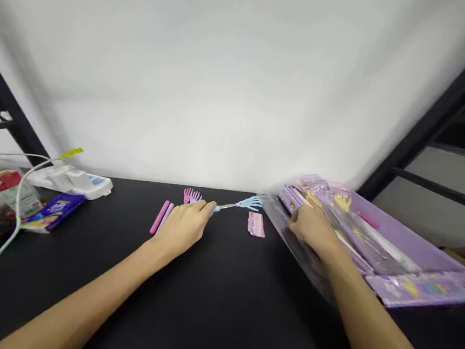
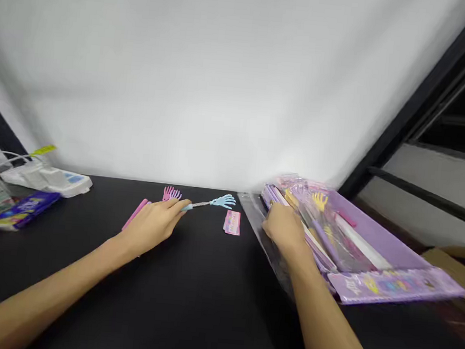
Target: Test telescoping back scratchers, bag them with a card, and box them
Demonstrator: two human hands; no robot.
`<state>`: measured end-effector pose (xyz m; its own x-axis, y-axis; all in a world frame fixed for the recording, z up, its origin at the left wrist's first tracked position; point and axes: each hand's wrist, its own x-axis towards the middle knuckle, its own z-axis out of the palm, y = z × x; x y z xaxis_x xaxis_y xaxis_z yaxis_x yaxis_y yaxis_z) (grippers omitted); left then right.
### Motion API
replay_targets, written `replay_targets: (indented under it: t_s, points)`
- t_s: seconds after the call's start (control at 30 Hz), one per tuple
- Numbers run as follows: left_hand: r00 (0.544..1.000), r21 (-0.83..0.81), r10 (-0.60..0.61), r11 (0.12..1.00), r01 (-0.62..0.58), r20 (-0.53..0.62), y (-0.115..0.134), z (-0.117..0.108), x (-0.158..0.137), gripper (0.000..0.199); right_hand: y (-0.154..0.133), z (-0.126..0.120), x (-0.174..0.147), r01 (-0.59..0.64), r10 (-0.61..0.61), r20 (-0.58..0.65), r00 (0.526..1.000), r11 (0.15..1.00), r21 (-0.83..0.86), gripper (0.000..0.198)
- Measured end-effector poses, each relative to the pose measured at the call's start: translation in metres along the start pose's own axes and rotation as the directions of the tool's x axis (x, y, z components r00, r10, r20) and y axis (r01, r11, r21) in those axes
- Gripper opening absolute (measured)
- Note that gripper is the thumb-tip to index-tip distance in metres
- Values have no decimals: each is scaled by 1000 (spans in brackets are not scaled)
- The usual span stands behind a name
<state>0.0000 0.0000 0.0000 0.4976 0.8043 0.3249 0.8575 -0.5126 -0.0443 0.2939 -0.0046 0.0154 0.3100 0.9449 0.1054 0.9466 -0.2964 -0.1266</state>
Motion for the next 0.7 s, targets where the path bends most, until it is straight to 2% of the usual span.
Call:
replay_targets:
  t_s: [0.07,0.13,0.2,0.27,0.33,0.4,0.53,0.63,0.7]
  points:
    - [1000,-118,4,993,-6,-17,0,-1,0,31,-4,-8,-2,40,-31,-108,994,996,82,10]
    - [999,-252,16,968,-23,-30,0,-2,0,30,-9,-14,-5,136,-97,-185,978,967,213,9]
    - [998,-414,39,909,-54,-44,1,-3,-1,28,-16,-16,-8,312,-221,-261,940,865,394,17]
    - [998,-525,54,848,-70,-45,1,-4,-1,26,-23,-16,-10,396,-285,-277,918,709,584,25]
    - [998,-588,54,807,-61,-30,1,-5,-1,26,-28,-13,-11,370,-276,-256,926,539,757,30]
    - [998,-623,65,781,-50,1,1,-7,0,26,-31,-9,-11,339,-251,-252,935,420,842,35]
    - [994,-656,88,755,-24,65,-2,-11,3,29,-27,-4,-5,295,-220,-225,949,370,881,37]
    - [995,-669,56,743,16,86,-8,-17,5,38,-21,0,1,223,-220,-168,961,252,942,34]
    - [993,-669,40,742,47,115,-15,-22,6,40,-18,2,3,225,-189,-187,964,206,952,39]
